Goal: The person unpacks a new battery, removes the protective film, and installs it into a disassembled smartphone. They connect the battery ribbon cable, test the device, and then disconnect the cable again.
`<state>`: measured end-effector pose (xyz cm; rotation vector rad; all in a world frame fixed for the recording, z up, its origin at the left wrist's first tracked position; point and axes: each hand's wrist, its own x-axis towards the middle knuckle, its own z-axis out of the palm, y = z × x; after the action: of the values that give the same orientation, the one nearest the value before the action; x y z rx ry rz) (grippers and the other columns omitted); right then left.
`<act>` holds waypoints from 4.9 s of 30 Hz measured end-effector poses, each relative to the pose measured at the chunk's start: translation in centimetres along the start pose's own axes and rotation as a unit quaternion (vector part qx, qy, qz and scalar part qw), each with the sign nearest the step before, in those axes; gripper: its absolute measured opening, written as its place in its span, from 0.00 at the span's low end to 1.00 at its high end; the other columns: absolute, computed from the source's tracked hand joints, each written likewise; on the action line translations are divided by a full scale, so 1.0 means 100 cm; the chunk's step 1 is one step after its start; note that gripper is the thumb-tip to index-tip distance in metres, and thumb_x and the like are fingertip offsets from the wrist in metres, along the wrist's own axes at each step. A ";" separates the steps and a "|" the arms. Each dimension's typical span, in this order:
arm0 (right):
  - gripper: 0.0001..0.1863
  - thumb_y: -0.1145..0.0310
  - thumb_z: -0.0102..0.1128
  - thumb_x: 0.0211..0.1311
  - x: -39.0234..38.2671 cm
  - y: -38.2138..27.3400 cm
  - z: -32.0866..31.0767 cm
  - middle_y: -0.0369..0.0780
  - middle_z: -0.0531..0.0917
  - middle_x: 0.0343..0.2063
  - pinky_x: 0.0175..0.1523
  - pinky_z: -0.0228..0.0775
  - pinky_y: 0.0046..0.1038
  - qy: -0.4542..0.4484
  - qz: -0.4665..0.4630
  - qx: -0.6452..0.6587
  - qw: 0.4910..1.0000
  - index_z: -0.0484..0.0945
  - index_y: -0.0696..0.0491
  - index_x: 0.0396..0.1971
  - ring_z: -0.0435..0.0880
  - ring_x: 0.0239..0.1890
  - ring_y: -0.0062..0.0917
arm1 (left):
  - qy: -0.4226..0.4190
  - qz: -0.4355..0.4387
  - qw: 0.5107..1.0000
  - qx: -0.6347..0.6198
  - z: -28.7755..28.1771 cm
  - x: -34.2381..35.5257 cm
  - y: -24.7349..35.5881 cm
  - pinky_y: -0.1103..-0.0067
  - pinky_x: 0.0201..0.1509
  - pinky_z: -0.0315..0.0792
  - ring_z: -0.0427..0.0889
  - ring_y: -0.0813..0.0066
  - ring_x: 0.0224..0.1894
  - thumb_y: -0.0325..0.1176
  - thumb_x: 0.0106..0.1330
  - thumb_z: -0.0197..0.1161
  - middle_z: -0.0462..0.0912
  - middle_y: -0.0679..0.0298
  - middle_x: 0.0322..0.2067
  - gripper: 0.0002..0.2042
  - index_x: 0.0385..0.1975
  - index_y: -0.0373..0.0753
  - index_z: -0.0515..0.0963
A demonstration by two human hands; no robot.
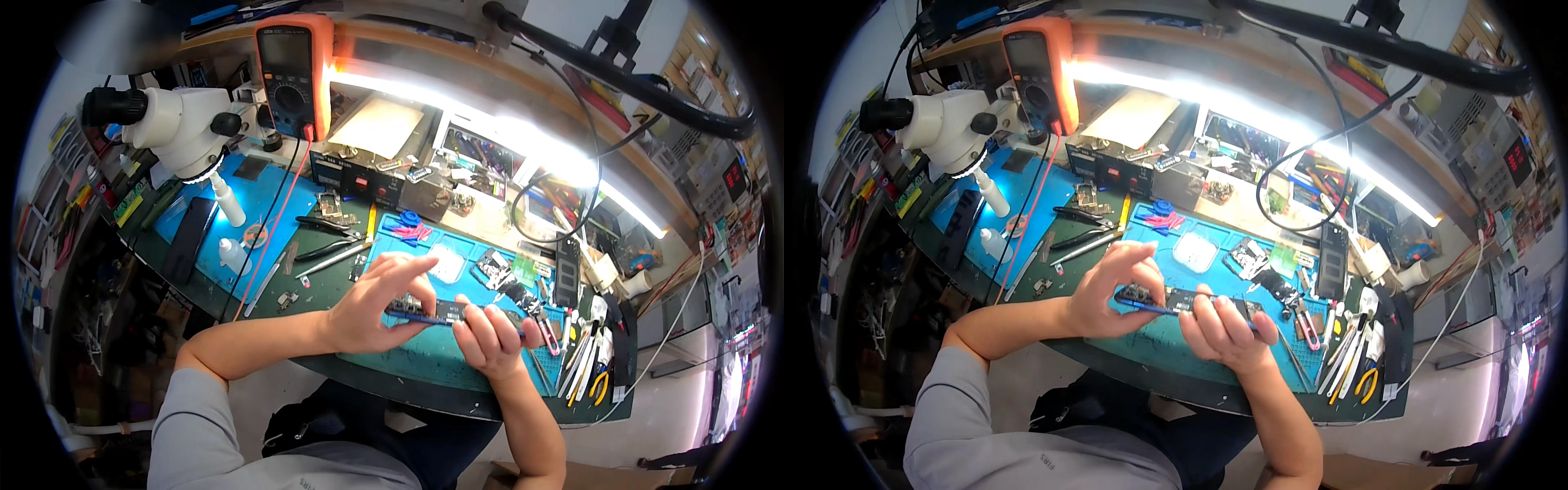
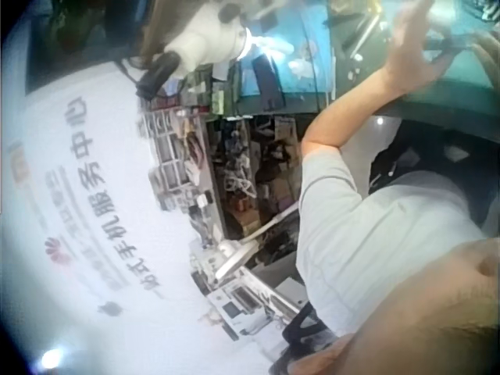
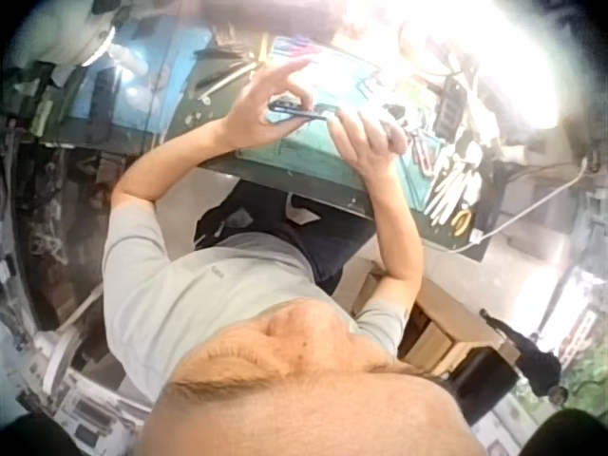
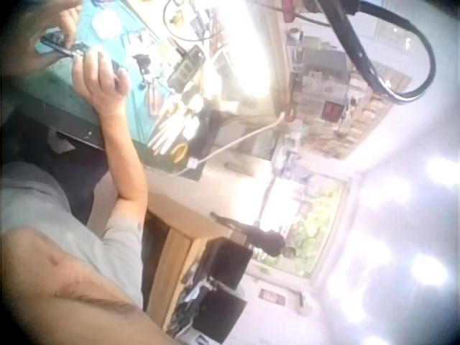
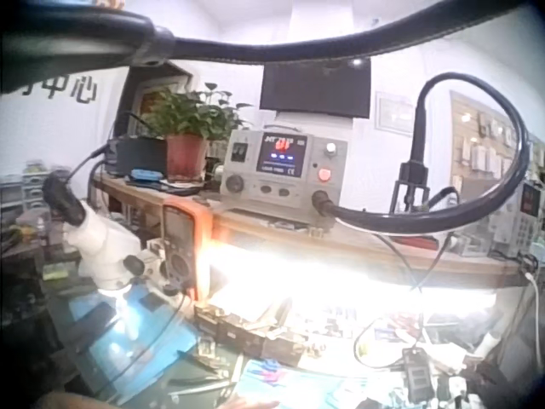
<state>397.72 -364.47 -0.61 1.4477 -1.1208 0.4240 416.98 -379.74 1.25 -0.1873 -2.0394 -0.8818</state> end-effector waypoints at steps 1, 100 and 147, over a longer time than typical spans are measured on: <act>0.30 0.67 0.76 0.59 -0.001 -0.001 0.001 0.20 0.78 0.45 0.76 0.49 0.44 0.015 0.002 -0.010 1.000 0.66 0.34 0.55 0.77 0.52 0.14 | 0.007 0.017 1.000 0.009 0.000 0.000 0.002 0.65 0.66 0.66 0.81 0.67 0.51 0.21 0.53 0.76 0.85 0.70 0.39 0.45 0.74 0.34 0.62; 0.17 0.72 0.65 0.55 0.004 -0.001 -0.076 0.38 0.86 0.43 0.41 0.75 0.27 -0.251 0.046 0.173 0.951 0.86 0.55 0.47 0.85 0.41 0.26 | 0.156 -0.316 0.913 -0.204 -0.003 0.006 -0.043 0.82 0.41 0.79 0.83 0.79 0.42 0.35 0.81 0.54 0.81 0.61 0.51 0.19 0.67 0.34 0.73; 0.33 0.66 0.74 0.52 0.008 0.084 -0.051 0.50 0.77 0.57 0.65 0.71 0.39 -0.373 0.327 0.269 0.826 0.78 0.63 0.59 0.78 0.59 0.44 | -0.052 -0.254 0.956 0.140 -0.024 -0.062 0.055 0.66 0.58 0.77 0.85 0.58 0.53 0.23 0.67 0.65 0.86 0.57 0.51 0.33 0.73 0.37 0.62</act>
<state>393.03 -358.77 5.95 1.7407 -2.3089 0.7200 424.73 -376.14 0.13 0.4760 -2.3281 -0.8826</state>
